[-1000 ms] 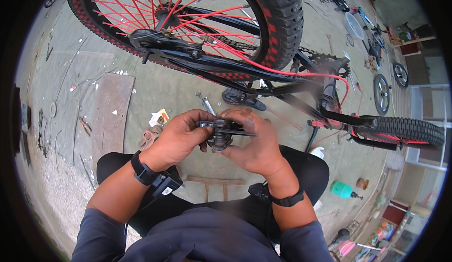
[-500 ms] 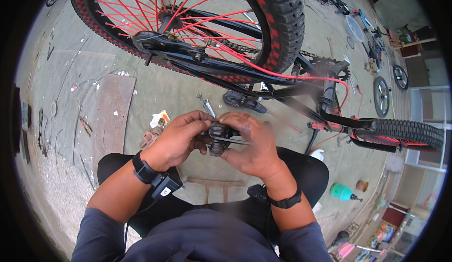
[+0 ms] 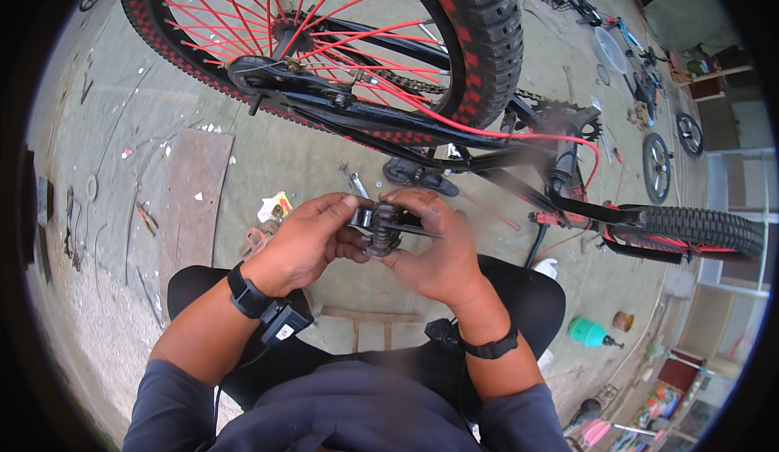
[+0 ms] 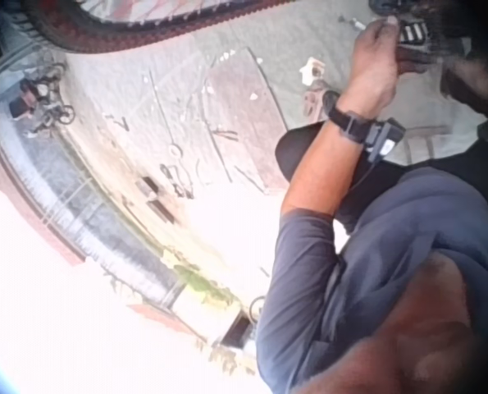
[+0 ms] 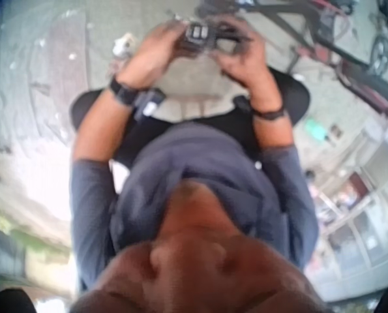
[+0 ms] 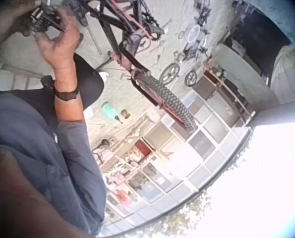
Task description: The person works on a bicycle's rear wheel and drivetrain. They use a multi-tool to adjust components near the rear hub, then use a wrench to tighten the axle nuts while rotating the wheel to check alignment.
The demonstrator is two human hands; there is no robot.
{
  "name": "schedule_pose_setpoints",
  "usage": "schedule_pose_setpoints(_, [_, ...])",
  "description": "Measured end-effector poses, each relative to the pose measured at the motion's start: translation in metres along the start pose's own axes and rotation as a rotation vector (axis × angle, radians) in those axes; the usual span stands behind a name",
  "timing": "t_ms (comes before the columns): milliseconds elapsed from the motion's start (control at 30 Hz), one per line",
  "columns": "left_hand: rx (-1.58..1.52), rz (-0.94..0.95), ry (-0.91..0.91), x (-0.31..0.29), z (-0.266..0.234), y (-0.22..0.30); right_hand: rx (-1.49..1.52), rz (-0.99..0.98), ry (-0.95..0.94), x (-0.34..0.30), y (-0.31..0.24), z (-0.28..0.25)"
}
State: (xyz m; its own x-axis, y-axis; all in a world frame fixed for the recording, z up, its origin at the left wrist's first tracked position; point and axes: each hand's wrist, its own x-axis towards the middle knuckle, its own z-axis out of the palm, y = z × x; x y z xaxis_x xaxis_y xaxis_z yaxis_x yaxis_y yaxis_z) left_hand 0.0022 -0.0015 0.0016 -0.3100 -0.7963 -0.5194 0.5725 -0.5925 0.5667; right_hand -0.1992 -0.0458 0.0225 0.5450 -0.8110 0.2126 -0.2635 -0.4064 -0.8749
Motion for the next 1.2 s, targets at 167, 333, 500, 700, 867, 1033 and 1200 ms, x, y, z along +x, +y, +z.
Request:
schedule_pose_setpoints(167, [-0.028,0.004,-0.036,-0.001,-0.001,0.000,-0.006,0.093,0.064,-0.001,0.002,0.000])
schedule_pose_setpoints(333, [0.099,0.033,0.012,0.000,-0.003,-0.003,-0.028,-0.026,0.031,0.003,0.002,0.002])
schedule_pose_setpoints(500, [0.021,0.016,-0.024,0.001,-0.010,-0.007,-0.268,-0.028,-0.056,0.010,-0.010,-0.004])
schedule_pose_setpoints(700, [0.157,0.126,-0.156,-0.005,-0.007,-0.007,-0.464,-0.030,-0.082,0.008,-0.003,-0.003])
schedule_pose_setpoints(867, [0.414,0.170,-0.098,-0.005,-0.001,-0.011,-0.642,-0.050,-0.127,0.007,-0.004,0.002])
schedule_pose_setpoints(1033, [0.458,0.146,-0.043,-0.003,-0.003,-0.011,-0.623,-0.089,-0.064,0.007,-0.001,0.007])
schedule_pose_setpoints(1200, [0.398,0.163,-0.034,-0.001,-0.005,-0.014,-0.572,-0.059,-0.046,0.007,-0.004,0.008])
